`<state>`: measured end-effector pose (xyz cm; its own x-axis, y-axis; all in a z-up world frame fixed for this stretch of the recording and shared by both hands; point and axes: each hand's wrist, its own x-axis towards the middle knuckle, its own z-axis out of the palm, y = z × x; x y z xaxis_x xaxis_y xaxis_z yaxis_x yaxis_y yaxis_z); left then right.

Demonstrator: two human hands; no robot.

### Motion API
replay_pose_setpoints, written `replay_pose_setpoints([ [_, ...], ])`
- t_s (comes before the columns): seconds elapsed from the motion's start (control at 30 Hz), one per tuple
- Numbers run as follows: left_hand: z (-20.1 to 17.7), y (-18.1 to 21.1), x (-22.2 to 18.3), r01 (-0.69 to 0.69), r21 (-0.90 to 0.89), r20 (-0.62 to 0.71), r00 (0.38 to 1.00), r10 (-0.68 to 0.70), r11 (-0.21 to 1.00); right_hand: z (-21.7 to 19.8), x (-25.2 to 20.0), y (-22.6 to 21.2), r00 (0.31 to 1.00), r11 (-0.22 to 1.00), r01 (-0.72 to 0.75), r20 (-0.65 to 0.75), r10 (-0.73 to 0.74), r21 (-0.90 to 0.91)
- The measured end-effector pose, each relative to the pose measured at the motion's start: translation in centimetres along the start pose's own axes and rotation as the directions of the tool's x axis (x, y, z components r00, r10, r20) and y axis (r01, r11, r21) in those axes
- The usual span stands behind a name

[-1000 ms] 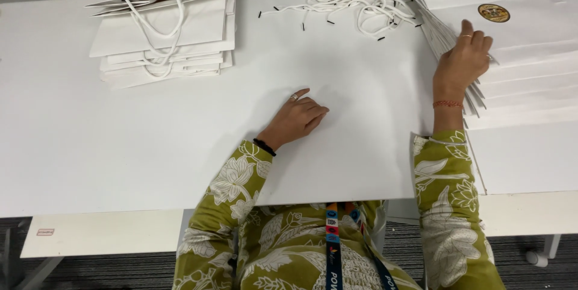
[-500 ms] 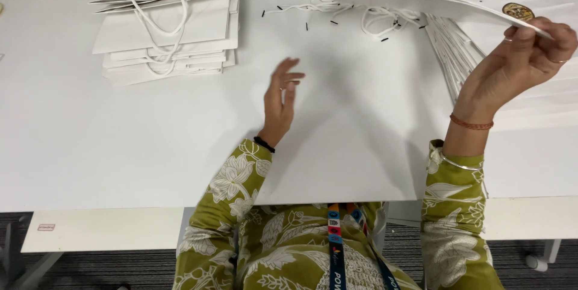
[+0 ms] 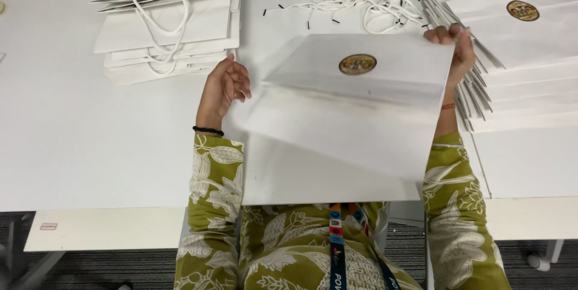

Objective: Threading and attaching rope handles to paper shopping bags at a work table.

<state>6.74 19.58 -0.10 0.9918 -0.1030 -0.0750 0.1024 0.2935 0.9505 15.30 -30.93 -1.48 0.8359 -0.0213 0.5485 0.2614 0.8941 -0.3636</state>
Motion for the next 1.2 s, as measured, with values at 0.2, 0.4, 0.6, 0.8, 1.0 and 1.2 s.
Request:
replay_pose_setpoints([
  [0.2,3.3,2.0,-2.0,-0.052,0.349,0.318,0.946,-0.066,0.936,2.2,-0.5,3.2,0.945,0.846,-0.323,-0.198,0.262,-0.423],
  [0.4,6.8,2.3,-2.9,-0.416,0.595,0.509,0.857,0.078,0.688,1.2,-0.3,4.6,0.963,0.34,-0.261,-0.218,0.16,-0.904],
  [0.6,7.3,-2.1,-1.8,-0.358,0.797,0.504,0.838,-0.209,0.486,-3.8,-0.8,6.1,0.946,-0.264,0.183,0.096,0.309,-0.947],
  [0.8,8.2,-6.7,-0.4,-0.431,0.898,0.44,0.867,-0.234,0.093,-2.4,-0.8,6.6,0.936,-0.517,0.258,0.078,0.344,-0.816],
  [1.0,9.4,-6.6,-1.2,-0.406,0.909,0.416,0.897,-0.153,0.094,-4.4,0.4,6.3,0.948,-0.545,0.303,0.186,0.26,-0.782],
  [1.2,9.9,-5.1,-2.1,-0.363,0.914,0.376,0.926,-0.04,0.182,-7.4,3.0,6.8,0.9,-0.634,0.423,0.218,0.378,-0.647],
])
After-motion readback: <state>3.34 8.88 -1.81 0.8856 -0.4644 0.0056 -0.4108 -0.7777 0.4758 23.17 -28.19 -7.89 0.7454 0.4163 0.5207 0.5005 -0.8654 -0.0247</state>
